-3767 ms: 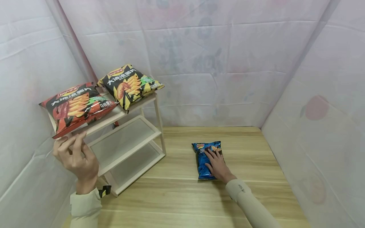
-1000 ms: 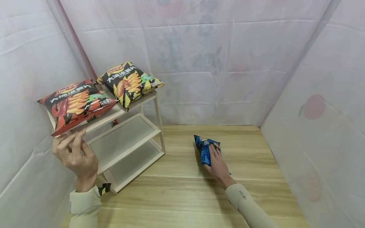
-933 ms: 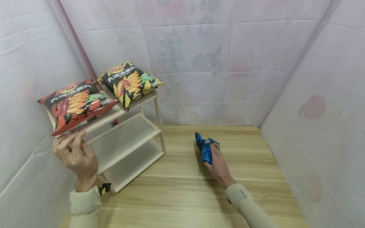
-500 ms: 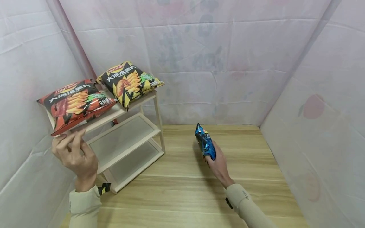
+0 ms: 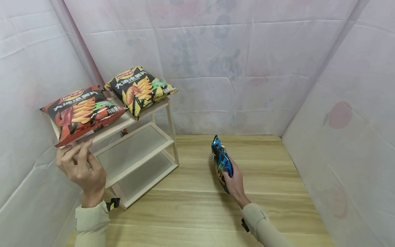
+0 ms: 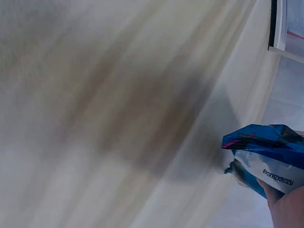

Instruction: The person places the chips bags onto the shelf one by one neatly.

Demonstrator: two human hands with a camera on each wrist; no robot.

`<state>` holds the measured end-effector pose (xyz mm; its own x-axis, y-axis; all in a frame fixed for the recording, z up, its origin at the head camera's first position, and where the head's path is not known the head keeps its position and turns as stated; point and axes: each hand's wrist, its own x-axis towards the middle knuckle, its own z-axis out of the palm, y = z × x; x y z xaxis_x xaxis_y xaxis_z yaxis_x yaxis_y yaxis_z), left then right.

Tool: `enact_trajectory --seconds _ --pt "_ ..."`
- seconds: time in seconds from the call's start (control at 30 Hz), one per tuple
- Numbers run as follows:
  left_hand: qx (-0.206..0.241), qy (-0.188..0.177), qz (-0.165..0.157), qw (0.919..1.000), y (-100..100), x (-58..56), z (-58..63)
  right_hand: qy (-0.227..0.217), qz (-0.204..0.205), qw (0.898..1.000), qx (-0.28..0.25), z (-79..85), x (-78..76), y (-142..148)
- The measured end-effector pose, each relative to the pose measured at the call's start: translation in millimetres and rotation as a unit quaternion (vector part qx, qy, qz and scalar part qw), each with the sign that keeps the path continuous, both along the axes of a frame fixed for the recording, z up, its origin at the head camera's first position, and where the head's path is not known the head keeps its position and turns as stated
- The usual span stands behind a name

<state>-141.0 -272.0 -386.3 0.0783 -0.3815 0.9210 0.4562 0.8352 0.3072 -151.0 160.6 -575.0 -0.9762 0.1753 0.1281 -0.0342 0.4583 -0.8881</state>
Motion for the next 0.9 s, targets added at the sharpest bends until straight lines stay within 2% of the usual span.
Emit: enact_trajectory --seconds 0.17,0.33,0.7,0.9 --pt "-0.005 0.000 0.000 1.0000 0.1 -0.3 -0.2 0.000 0.003 1.000 -0.026 -13.7 10.0 -0.6" --pt "-0.002 0.000 -0.001 1.0000 0.0 -0.6 0.6 -0.005 0.011 1.000 -0.020 -23.1 17.3 -1.6" --pt "-0.003 0.000 0.001 1.0000 0.7 -0.5 -0.1 0.047 0.013 0.998 0.051 -19.1 21.1 2.1" --pt "0.001 0.003 0.001 1.0000 0.6 -0.4 1.0 0.001 -0.011 1.000 -0.002 -18.6 28.6 7.0"
